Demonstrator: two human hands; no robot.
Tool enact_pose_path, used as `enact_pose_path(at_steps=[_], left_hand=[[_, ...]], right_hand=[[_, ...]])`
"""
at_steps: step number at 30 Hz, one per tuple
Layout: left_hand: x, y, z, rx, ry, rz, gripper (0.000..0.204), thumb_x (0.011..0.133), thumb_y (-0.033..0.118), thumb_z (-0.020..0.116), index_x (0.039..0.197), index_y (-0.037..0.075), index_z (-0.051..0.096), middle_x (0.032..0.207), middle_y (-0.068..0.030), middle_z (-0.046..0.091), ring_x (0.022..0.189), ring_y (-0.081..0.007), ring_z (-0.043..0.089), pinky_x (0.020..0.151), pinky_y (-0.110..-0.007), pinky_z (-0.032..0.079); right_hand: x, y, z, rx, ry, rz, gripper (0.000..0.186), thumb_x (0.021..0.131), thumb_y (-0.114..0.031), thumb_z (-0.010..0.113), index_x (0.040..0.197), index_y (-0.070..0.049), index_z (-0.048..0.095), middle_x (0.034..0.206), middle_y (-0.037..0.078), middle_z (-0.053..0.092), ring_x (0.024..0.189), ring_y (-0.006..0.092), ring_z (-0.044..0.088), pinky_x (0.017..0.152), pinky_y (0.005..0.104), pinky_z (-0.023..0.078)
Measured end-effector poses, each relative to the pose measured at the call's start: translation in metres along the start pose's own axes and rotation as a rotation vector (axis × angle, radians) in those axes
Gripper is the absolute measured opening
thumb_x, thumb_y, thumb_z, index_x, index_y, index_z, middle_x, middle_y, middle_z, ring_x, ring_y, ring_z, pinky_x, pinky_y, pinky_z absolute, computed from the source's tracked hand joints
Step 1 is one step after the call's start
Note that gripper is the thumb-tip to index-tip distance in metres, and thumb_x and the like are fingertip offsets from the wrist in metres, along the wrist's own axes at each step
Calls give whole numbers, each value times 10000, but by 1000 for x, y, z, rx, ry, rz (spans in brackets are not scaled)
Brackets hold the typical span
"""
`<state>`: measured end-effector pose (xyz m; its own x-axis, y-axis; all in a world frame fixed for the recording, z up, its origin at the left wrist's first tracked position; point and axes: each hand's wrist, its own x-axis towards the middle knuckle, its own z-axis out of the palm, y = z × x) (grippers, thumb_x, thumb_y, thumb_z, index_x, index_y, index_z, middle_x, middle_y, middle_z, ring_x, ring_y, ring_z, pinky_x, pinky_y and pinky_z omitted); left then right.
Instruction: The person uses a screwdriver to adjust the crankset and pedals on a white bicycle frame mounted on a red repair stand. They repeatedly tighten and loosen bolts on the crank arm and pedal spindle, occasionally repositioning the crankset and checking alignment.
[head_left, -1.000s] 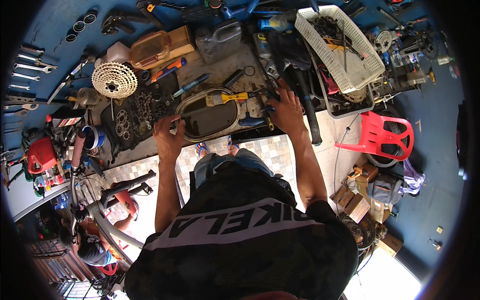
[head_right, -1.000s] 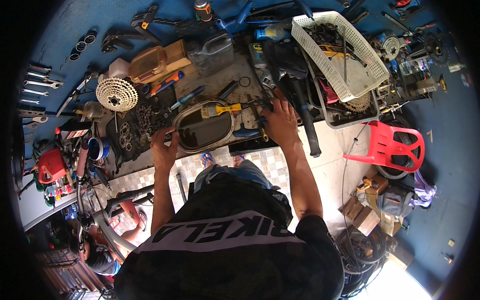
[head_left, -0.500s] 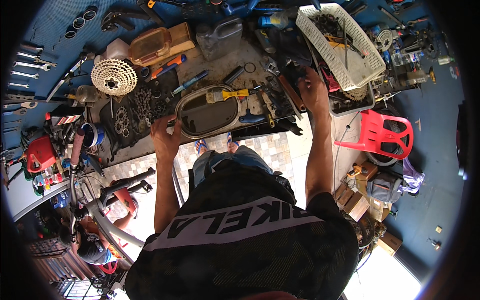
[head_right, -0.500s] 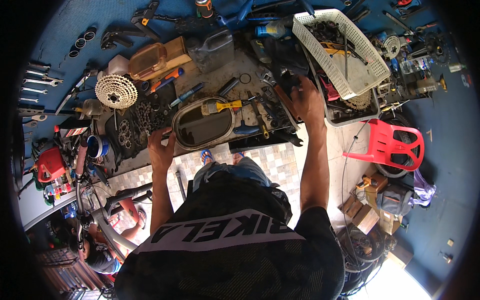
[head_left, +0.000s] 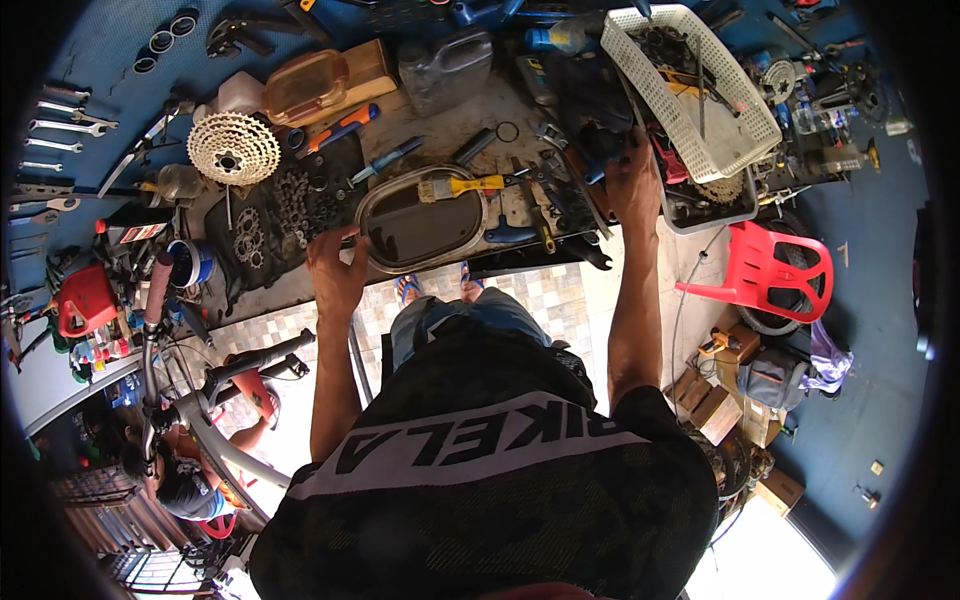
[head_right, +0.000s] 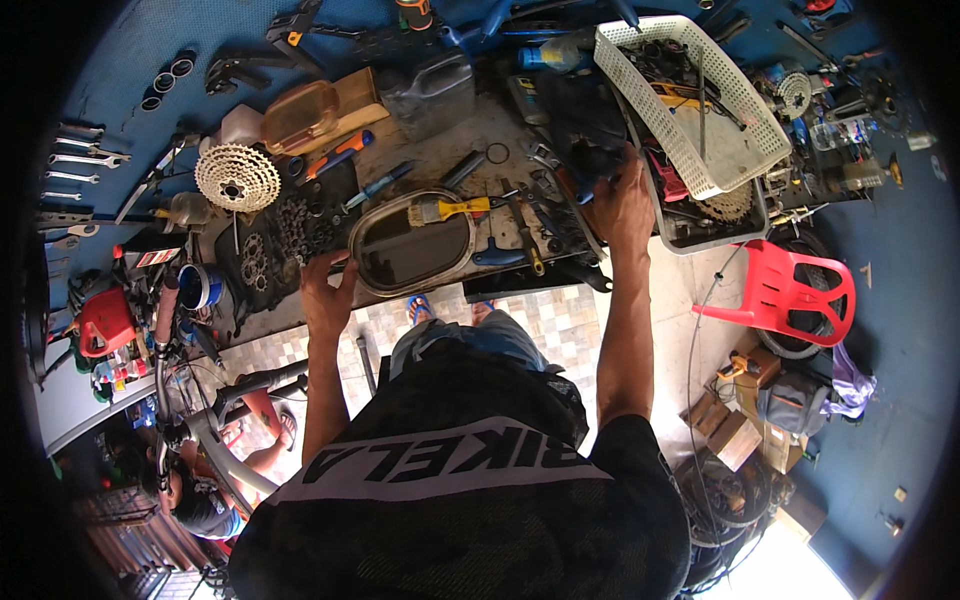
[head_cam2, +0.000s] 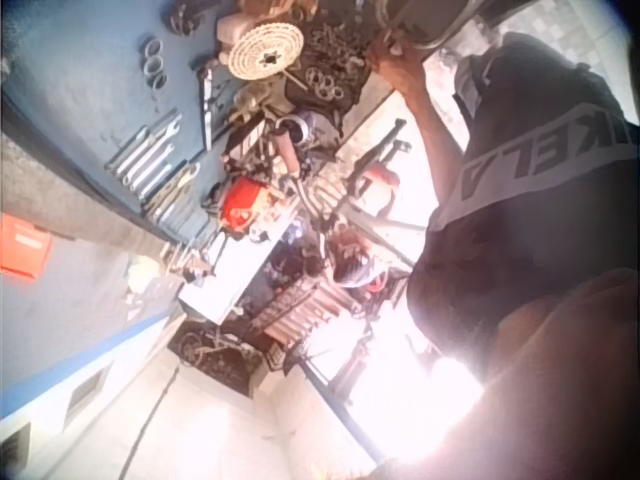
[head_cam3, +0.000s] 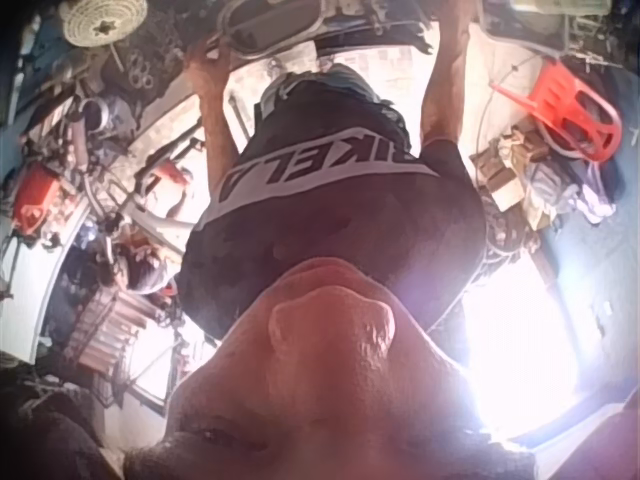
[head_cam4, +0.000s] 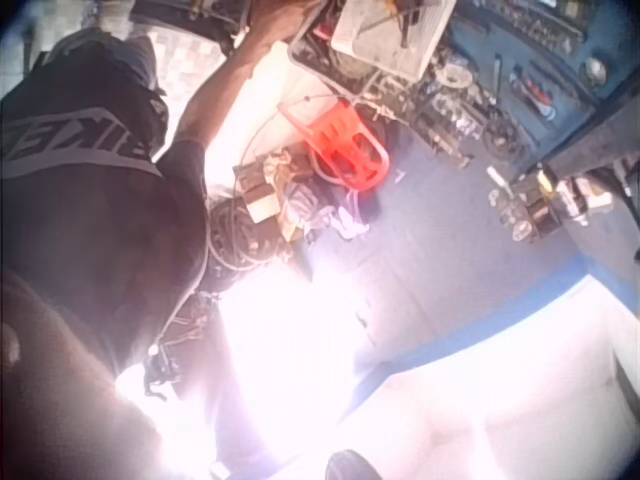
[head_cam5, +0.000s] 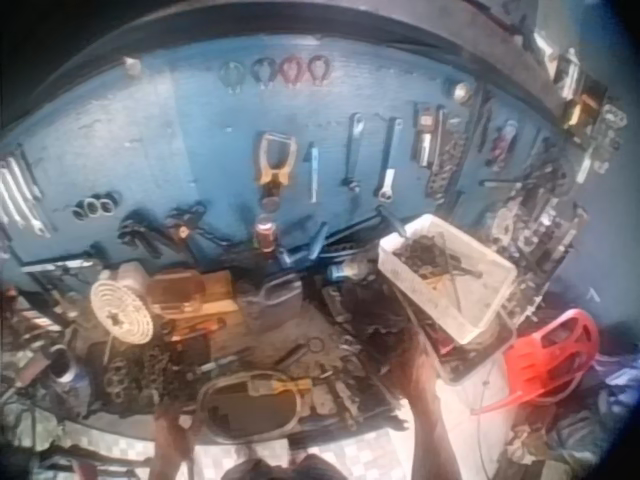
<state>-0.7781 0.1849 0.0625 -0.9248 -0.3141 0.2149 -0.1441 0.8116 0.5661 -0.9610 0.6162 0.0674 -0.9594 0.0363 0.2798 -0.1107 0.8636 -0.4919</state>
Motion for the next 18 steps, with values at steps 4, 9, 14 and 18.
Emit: enact_pose_path(at_steps=[4, 9, 14, 18], left_hand=[[1, 1, -1, -6, -1, -7, 231, 868, 170, 798, 1083, 97, 753, 1075, -133, 729, 1064, -368, 648, 950, -479, 487], [-1, 3, -1, -6, -8, -28, 238, 868, 184, 799, 1090, 113, 750, 1078, -121, 719, 1084, -373, 630, 964, -490, 474], [-8, 1, -1, -15, 1, -54, 236, 870, 184, 796, 1091, 117, 745, 1090, -111, 711, 1083, -369, 625, 956, -498, 472], [-13, 3, -4, -8, -18, -83, 246, 870, 184, 796, 1101, 119, 740, 1110, -110, 707, 1103, -366, 619, 956, -507, 470]], right_hand=[[5, -12, 3, -116, 87, -96, 618, 915, -174, 674, 1483, -69, 455, 1225, 263, 617, 1111, 476, 616, 931, 547, 514], [15, -47, 7, -51, 103, -210, 517, 901, -180, 694, 1391, -86, 559, 1208, 232, 623, 1107, 457, 617, 936, 530, 525], [6, -89, 25, 97, -143, -290, 333, 883, -157, 717, 1212, -119, 682, 1144, 167, 683, 1117, 398, 635, 933, 484, 548], [-13, -111, 44, 89, -309, -376, 291, 881, -178, 727, 1162, -107, 710, 1107, 141, 708, 1113, 368, 645, 941, 476, 552]])
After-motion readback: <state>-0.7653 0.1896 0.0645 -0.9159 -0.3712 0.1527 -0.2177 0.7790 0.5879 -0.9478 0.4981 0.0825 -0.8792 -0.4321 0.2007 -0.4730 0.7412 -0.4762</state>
